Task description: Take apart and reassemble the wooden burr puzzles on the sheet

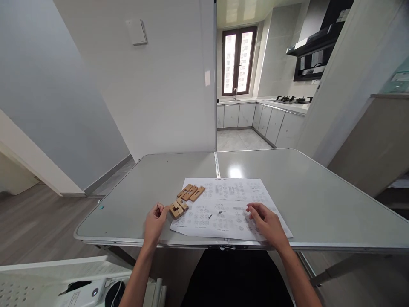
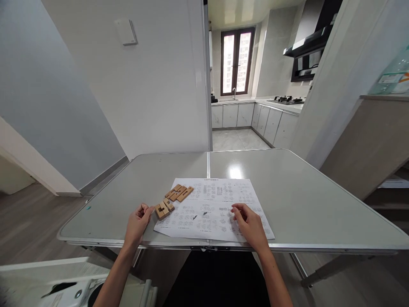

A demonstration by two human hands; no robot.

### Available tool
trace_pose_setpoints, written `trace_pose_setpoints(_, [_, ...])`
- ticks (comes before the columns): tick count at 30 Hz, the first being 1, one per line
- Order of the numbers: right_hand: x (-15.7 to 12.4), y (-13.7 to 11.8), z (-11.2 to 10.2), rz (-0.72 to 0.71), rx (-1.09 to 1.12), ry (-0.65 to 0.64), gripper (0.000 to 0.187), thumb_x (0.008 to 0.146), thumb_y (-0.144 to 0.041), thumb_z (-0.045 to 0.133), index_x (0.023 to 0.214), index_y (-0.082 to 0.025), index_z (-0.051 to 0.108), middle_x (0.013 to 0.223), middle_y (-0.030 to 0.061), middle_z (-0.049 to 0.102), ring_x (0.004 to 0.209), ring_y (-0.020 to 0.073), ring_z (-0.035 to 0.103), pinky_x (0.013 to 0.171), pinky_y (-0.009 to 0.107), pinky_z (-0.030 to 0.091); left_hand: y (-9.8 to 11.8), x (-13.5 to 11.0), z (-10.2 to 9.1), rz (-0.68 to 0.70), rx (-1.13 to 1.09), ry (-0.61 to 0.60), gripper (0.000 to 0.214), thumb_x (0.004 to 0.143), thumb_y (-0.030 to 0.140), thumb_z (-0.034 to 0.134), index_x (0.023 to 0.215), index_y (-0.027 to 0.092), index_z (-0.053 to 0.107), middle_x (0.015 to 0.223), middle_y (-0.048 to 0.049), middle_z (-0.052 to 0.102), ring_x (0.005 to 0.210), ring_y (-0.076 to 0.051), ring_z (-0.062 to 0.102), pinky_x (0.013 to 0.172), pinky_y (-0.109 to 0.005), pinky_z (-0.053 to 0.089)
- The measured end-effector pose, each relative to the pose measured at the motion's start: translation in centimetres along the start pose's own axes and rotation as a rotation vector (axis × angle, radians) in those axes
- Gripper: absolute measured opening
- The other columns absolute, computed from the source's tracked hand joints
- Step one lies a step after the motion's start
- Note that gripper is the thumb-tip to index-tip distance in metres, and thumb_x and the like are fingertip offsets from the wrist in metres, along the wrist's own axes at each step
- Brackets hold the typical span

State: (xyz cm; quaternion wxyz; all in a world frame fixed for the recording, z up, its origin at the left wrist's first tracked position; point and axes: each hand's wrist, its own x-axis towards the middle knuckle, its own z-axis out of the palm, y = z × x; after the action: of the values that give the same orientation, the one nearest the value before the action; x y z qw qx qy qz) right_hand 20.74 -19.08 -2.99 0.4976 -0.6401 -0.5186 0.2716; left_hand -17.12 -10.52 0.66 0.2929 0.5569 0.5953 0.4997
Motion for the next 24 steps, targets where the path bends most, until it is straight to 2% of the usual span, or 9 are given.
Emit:
trace_pose_setpoints(16, [-0.11, -0.08, -0.17, 0.009, 0.000, -0.008, 0.046, 0.094, -0.064, 0.054, 0.106, -0.024, 0.072, 0.101, 0.0083, 0.080, 0.083, 0.0258, 0.074, 0.077, 0.037, 0.056, -0.30, 0.03, -0.06, 0.015, 0.013, 0.014, 0.040, 0.077, 0.052, 0.063, 0.067, 0.025, 0.034, 0.057, 0.0071, 0.035, 0.053, -0.013, 0.035, 0.050, -0.023, 0.030])
trace_pose_setpoints(24, [-0.05, -0.13, -0.13, 0.004, 0.003, -0.010, 0.042, 0.096, -0.061, 0.054, 0.106, -0.024, 0.071, 0.100, 0.0068, 0.080, 0.081, 0.0243, 0.073, 0.077, 0.035, 0.055, -0.34, -0.01, -0.01, 0.030, -0.021, 0.020, 0.039, 0.079, 0.046, 0.065, 0.067, 0.024, 0.035, 0.058, 0.0078, 0.033, 0.054, -0.012, 0.032, 0.051, -0.022, 0.030])
